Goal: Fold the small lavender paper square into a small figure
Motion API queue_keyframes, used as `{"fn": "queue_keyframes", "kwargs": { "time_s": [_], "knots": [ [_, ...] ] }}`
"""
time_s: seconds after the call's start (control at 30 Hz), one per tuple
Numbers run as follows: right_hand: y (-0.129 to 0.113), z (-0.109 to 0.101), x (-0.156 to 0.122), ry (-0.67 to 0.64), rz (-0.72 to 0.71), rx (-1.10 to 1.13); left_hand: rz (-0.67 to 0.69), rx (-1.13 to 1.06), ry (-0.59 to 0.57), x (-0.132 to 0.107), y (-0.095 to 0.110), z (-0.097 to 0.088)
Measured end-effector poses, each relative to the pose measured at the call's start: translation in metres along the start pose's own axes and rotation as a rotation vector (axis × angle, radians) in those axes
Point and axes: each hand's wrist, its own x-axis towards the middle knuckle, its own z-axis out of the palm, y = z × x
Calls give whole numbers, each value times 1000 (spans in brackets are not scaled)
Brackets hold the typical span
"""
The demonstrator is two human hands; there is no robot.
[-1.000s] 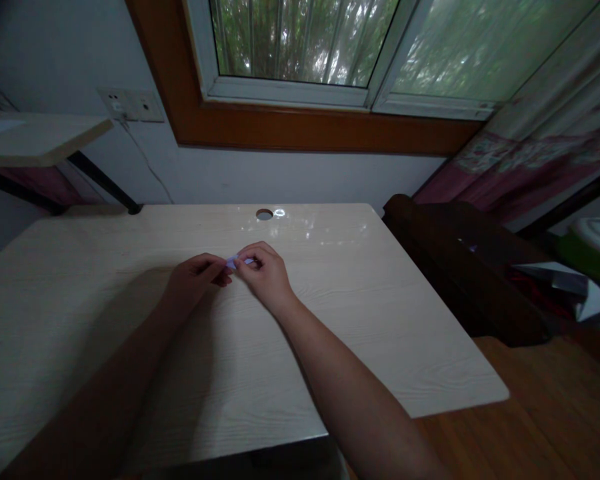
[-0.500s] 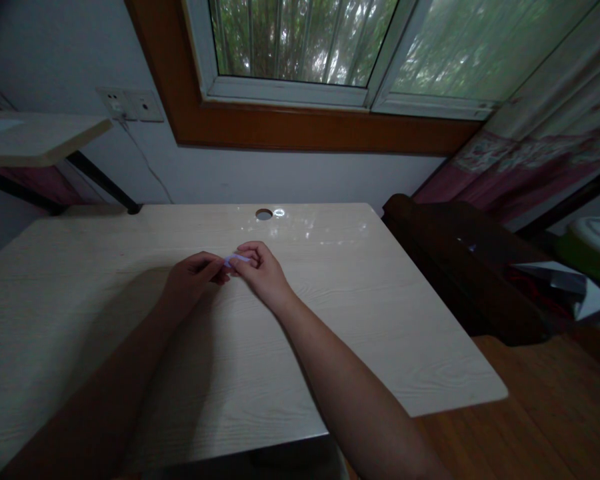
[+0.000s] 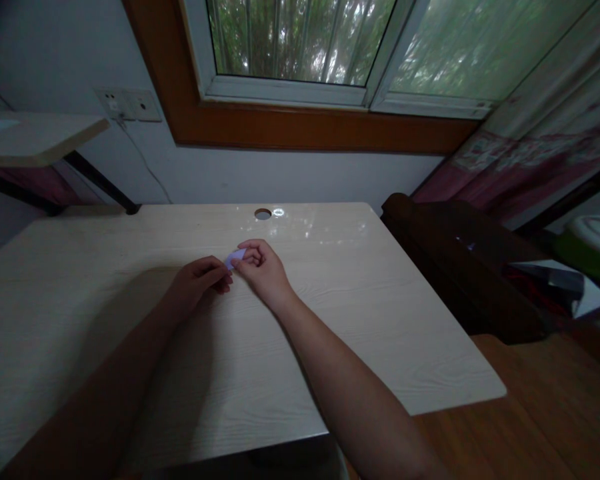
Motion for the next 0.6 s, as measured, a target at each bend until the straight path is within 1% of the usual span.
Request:
{"fn": "queue_keyframes", "kwargs": {
  "time_s": [0.1, 0.23, 0.5, 0.6],
  "knots": [
    [-1, 0, -1, -31, 3, -4, -29, -30, -48, -1, 2, 0],
    [1, 0, 0, -56, -3, 20, -49, -45, -60, -1, 4, -1],
    [4, -2, 3, -67, 47, 120, -17, -75, 14, 1, -3, -4],
    [6, -3, 3, -53, 47, 127, -11, -62, 19, 1, -2, -4]
  ]
}}
